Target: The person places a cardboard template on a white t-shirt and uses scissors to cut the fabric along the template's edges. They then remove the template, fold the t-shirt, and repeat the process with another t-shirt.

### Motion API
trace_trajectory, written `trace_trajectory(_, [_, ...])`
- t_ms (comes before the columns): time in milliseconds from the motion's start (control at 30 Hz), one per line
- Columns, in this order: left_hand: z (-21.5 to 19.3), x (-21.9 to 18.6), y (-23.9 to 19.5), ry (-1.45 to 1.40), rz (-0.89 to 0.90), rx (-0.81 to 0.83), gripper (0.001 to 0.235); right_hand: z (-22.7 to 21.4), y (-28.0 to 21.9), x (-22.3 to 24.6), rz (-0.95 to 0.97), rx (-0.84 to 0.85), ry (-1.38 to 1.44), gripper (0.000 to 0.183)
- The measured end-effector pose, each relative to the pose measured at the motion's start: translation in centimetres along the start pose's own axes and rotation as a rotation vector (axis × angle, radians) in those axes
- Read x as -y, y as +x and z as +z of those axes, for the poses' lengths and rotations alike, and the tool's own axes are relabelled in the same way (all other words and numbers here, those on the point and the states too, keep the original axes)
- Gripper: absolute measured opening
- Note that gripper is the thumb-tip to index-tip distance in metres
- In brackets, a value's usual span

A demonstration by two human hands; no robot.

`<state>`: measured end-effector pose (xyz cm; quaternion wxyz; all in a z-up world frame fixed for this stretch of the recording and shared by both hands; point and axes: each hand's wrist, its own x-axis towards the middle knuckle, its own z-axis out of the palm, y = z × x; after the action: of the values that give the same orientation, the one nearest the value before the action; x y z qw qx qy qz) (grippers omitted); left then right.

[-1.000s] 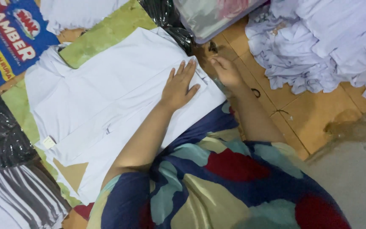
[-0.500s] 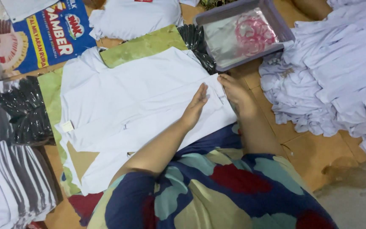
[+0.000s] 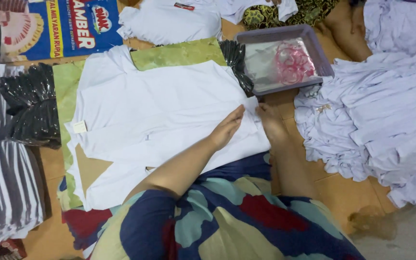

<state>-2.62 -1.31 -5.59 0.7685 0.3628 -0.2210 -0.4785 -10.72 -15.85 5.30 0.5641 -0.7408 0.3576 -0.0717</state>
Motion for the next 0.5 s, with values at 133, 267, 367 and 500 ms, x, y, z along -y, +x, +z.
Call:
trace_trajectory(133, [0.0, 0.0, 0.3, -0.051, -0.002, -0.002, 0.065, -1.7, 1.6, -4.3, 0.006, 0.112, 0.098, 0.062])
trace_trajectory(267, [2.6, -1.9, -0.4, -0.207, -0.039, -0.069, 0.072, -0.9, -0.4, -2.5, -0.06, 0.223, 0.192, 0.06])
trace_trajectory(367, [1.6, 1.4, 1.6, -0.387, -0.002, -0.157, 0.045, 1.5, -5.4, 3.7, -0.063, 0.283, 0.093, 0.056])
trace_trajectory(500, [2.5, -1.9, -0.3, -0.624, 0.007, -0.349, 0.052, 2.7, -7.5, 5.3, -0.067, 0.51, 0.154, 0.064])
